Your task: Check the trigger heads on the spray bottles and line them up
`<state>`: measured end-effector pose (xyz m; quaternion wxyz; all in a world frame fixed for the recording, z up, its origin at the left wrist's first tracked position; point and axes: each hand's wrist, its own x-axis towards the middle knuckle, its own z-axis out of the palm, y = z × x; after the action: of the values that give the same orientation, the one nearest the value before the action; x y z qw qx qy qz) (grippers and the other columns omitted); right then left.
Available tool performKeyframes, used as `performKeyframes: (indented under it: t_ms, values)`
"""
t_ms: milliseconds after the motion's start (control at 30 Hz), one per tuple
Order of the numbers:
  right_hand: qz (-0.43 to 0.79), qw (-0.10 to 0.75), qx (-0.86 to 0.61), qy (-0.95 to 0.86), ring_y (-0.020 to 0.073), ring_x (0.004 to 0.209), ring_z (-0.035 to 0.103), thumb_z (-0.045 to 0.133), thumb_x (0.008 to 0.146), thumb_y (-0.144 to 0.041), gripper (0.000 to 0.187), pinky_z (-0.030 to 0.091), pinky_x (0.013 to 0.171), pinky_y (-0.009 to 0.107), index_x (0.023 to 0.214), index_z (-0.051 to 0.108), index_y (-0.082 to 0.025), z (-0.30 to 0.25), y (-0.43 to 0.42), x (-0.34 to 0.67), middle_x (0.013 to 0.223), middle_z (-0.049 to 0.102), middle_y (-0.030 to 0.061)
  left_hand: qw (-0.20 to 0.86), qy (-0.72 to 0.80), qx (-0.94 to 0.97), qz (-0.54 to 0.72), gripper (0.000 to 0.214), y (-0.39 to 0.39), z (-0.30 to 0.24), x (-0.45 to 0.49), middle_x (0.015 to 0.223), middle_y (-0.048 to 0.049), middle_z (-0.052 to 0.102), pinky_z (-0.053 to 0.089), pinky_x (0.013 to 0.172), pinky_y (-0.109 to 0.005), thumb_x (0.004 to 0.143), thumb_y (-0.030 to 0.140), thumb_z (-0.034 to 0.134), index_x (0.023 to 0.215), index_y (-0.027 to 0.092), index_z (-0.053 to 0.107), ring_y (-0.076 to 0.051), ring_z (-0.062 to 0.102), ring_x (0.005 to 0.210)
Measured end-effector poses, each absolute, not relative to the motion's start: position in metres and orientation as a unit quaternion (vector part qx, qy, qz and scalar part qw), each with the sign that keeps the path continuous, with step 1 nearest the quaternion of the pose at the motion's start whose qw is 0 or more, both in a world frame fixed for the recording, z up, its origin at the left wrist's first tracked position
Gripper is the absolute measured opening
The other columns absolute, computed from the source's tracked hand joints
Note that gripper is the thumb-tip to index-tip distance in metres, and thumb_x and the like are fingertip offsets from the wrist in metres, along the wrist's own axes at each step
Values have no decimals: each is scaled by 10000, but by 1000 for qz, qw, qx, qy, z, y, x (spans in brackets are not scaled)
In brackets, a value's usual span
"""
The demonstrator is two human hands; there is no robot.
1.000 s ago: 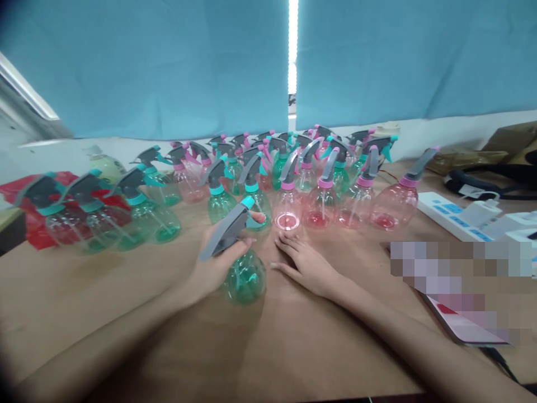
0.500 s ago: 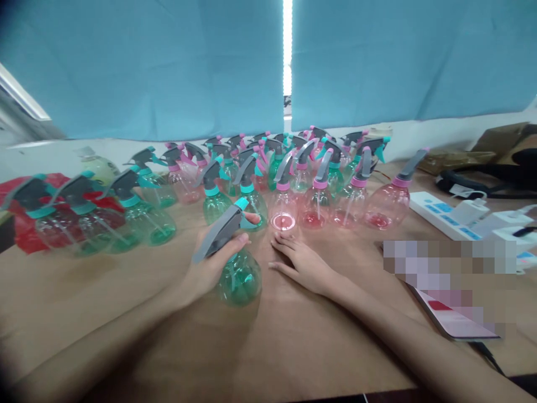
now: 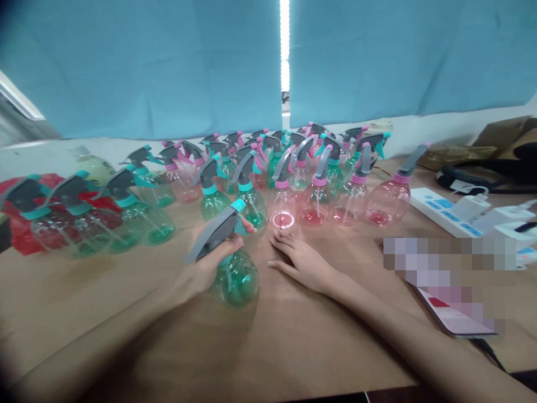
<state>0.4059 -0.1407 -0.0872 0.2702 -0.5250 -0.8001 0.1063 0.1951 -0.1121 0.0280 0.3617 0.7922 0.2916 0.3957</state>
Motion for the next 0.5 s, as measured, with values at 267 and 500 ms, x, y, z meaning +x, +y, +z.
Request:
performKeyframes:
  t_ms: [267,500]
  values:
    - [107,256,-529,-802,286,1386,349,425,929,-570,640,297,1134,527,1413,451,-151,-82,-142,404,1462,441,142,358,277,793,408,89,-111,27,196,788,2,625,453,664,-274,746,197,546,800,182,616,-132,550,673]
    - [100,246,-530,-806,283,1383,357,401,934,-578,641,304,1132,514,1393,477,-138,-83,-141,404,1462,441,140,358,272,794,409,62,-109,24,195,773,11,605,446,684,-261,758,170,540,790,176,593,-130,564,709]
